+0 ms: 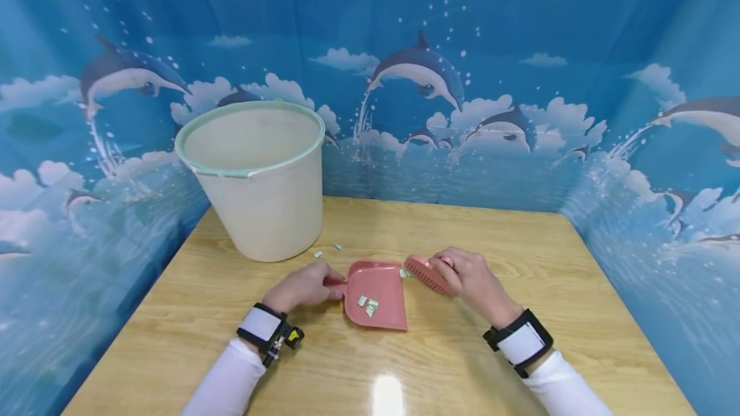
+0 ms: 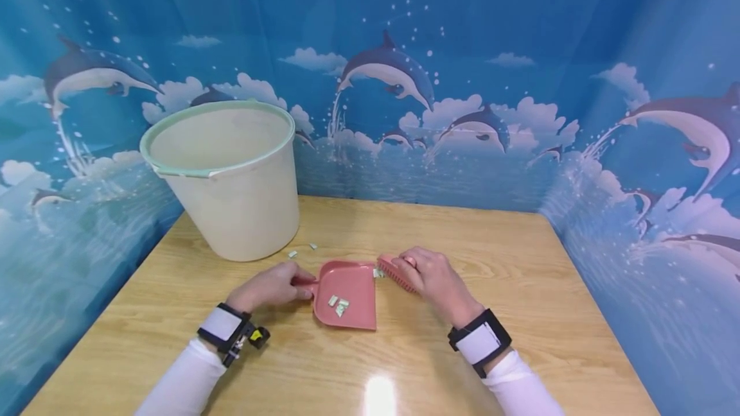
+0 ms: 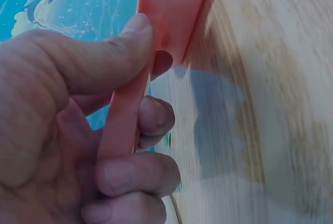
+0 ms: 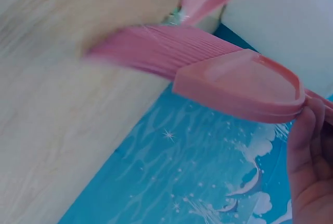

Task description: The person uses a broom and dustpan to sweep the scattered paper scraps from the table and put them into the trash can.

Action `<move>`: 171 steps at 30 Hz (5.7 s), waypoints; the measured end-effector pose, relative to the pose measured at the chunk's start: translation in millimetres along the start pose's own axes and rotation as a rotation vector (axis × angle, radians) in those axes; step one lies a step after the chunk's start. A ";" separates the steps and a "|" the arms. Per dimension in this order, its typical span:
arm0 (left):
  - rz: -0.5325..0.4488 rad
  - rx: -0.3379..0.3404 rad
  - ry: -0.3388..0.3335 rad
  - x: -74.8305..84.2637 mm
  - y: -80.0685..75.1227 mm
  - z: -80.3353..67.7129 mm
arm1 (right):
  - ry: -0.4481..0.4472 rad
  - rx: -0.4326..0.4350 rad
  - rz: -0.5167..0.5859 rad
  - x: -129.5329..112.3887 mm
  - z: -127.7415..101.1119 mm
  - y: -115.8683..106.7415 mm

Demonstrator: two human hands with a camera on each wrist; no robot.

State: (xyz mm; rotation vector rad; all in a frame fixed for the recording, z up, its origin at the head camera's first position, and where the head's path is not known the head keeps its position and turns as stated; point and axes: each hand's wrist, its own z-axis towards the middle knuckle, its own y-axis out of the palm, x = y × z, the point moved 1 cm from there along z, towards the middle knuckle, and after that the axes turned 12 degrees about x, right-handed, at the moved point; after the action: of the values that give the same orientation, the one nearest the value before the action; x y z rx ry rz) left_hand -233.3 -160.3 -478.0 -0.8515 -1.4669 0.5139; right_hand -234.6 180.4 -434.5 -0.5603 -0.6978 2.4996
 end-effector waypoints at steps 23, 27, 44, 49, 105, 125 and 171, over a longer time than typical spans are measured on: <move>0.045 -0.015 0.002 3.7 -1.0 2.9 | 0.044 -0.030 0.015 -23.5 7.1 22.2; 0.040 -0.012 -0.001 3.9 -0.3 2.2 | 0.062 -0.013 0.034 -32.2 9.9 26.5; 0.029 -0.004 -0.009 2.5 -3.0 -0.9 | 0.191 0.007 0.308 -54.3 35.6 40.4; 0.020 -0.013 0.004 2.7 -2.8 -1.9 | 0.321 0.121 0.390 -39.6 56.2 34.5; 0.044 0.034 0.008 0.5 1.7 -3.1 | 0.703 -0.070 0.705 -0.2 80.5 148.2; 0.018 0.035 -0.033 2.4 0.6 -5.8 | 0.899 0.051 0.429 45.7 70.3 99.9; 0.022 0.032 -0.023 2.0 1.3 -4.6 | 0.937 0.070 0.370 70.0 44.4 40.1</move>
State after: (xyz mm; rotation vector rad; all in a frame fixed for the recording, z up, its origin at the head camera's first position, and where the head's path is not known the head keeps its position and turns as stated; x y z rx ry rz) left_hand -228.4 -158.9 -477.2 -0.8398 -1.4684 0.5641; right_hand -326.1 171.9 -439.9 -1.7791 -0.1368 2.1567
